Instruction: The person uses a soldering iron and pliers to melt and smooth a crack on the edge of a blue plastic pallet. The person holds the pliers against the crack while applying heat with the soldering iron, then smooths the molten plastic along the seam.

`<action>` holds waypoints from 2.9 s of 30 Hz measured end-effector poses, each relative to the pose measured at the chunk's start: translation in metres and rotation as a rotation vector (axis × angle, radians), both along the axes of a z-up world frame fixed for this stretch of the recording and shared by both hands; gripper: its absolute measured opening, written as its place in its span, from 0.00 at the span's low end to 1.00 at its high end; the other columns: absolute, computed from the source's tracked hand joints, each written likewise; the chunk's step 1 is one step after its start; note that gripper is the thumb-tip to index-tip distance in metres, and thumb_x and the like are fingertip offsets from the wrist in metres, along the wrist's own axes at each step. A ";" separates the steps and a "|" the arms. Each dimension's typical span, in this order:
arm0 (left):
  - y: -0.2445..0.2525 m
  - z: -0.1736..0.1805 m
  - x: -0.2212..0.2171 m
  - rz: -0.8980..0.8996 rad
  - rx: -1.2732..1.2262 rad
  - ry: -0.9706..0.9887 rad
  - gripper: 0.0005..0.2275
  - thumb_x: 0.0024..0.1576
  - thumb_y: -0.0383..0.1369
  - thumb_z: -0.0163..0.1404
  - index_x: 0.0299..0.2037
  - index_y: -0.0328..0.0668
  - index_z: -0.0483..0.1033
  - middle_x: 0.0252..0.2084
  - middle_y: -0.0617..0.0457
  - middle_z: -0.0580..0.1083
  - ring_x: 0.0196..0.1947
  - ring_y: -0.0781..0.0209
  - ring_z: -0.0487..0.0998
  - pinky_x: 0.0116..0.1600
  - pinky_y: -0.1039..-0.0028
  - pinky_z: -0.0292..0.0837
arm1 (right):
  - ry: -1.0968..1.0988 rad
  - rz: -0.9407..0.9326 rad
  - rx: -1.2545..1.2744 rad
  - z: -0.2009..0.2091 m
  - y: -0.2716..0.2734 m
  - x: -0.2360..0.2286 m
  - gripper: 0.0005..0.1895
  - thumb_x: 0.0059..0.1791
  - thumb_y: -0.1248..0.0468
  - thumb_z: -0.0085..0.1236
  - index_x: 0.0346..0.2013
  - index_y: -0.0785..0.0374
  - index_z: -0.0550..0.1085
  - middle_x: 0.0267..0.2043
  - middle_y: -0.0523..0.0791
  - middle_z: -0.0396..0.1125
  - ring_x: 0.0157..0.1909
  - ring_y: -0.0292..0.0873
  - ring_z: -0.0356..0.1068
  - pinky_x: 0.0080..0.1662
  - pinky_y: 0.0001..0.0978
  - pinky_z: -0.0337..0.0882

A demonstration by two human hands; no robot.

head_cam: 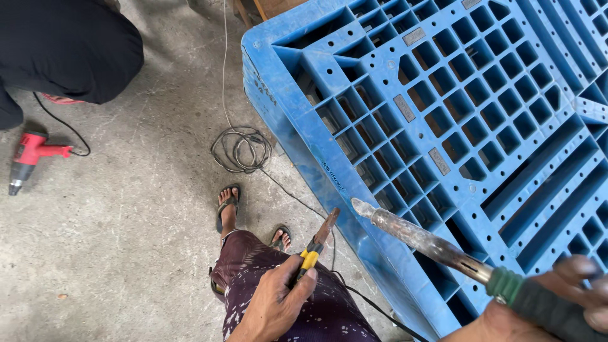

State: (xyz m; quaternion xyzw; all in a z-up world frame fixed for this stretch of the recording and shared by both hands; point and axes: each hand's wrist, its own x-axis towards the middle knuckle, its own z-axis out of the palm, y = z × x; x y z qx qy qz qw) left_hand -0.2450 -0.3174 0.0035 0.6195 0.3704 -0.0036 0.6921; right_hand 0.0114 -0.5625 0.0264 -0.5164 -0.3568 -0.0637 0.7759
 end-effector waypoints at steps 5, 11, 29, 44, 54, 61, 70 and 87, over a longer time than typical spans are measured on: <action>-0.003 -0.009 -0.011 0.021 -0.006 0.080 0.15 0.61 0.43 0.47 0.36 0.36 0.74 0.21 0.52 0.72 0.22 0.64 0.69 0.29 0.67 0.64 | 0.051 0.108 0.139 0.019 0.021 -0.009 0.08 0.58 0.62 0.53 0.46 0.64 0.69 0.39 0.40 0.68 0.41 0.32 0.71 0.45 0.21 0.76; -0.007 -0.016 -0.019 0.058 0.052 0.083 0.14 0.61 0.42 0.48 0.39 0.36 0.74 0.22 0.48 0.73 0.23 0.61 0.72 0.30 0.66 0.68 | 0.113 0.247 0.143 0.030 0.026 -0.007 0.07 0.58 0.62 0.55 0.45 0.62 0.70 0.40 0.39 0.68 0.41 0.31 0.70 0.46 0.22 0.76; -0.004 -0.033 -0.028 0.047 0.088 0.101 0.17 0.61 0.46 0.46 0.36 0.36 0.72 0.23 0.46 0.77 0.23 0.56 0.79 0.31 0.64 0.73 | 0.079 0.268 0.164 0.025 0.021 -0.003 0.06 0.57 0.60 0.61 0.43 0.57 0.72 0.40 0.35 0.69 0.41 0.28 0.71 0.48 0.24 0.76; 0.010 -0.017 -0.017 0.086 0.032 0.127 0.15 0.61 0.43 0.46 0.36 0.36 0.72 0.20 0.49 0.73 0.19 0.61 0.73 0.26 0.64 0.67 | 0.111 0.237 0.120 0.037 0.034 -0.012 0.06 0.56 0.60 0.59 0.45 0.56 0.73 0.41 0.36 0.69 0.42 0.29 0.73 0.50 0.25 0.78; 0.059 0.005 -0.008 0.002 0.227 -0.006 0.16 0.62 0.42 0.48 0.32 0.34 0.69 0.22 0.47 0.69 0.21 0.58 0.68 0.28 0.63 0.65 | 0.058 0.144 0.135 0.022 0.022 -0.009 0.07 0.57 0.59 0.58 0.44 0.56 0.72 0.40 0.36 0.68 0.42 0.30 0.71 0.47 0.24 0.76; 0.086 0.006 0.002 -0.154 0.243 -0.101 0.16 0.61 0.44 0.48 0.34 0.35 0.70 0.22 0.45 0.69 0.21 0.55 0.70 0.29 0.63 0.66 | 0.024 0.033 0.116 0.019 0.012 -0.016 0.07 0.57 0.58 0.58 0.44 0.56 0.71 0.40 0.36 0.67 0.41 0.30 0.70 0.45 0.23 0.75; 0.099 0.003 0.009 -0.204 0.287 -0.114 0.16 0.61 0.44 0.49 0.34 0.35 0.72 0.20 0.45 0.69 0.18 0.53 0.70 0.26 0.62 0.65 | 0.007 -0.001 0.098 0.013 0.000 -0.018 0.08 0.58 0.56 0.57 0.44 0.57 0.70 0.39 0.36 0.66 0.41 0.30 0.68 0.42 0.22 0.73; 0.098 0.004 0.006 -0.199 0.237 -0.114 0.17 0.61 0.44 0.48 0.29 0.36 0.70 0.17 0.49 0.66 0.18 0.58 0.68 0.25 0.64 0.63 | 0.053 0.013 0.107 0.010 0.007 -0.008 0.08 0.59 0.58 0.55 0.40 0.57 0.69 0.37 0.35 0.66 0.38 0.29 0.66 0.40 0.22 0.70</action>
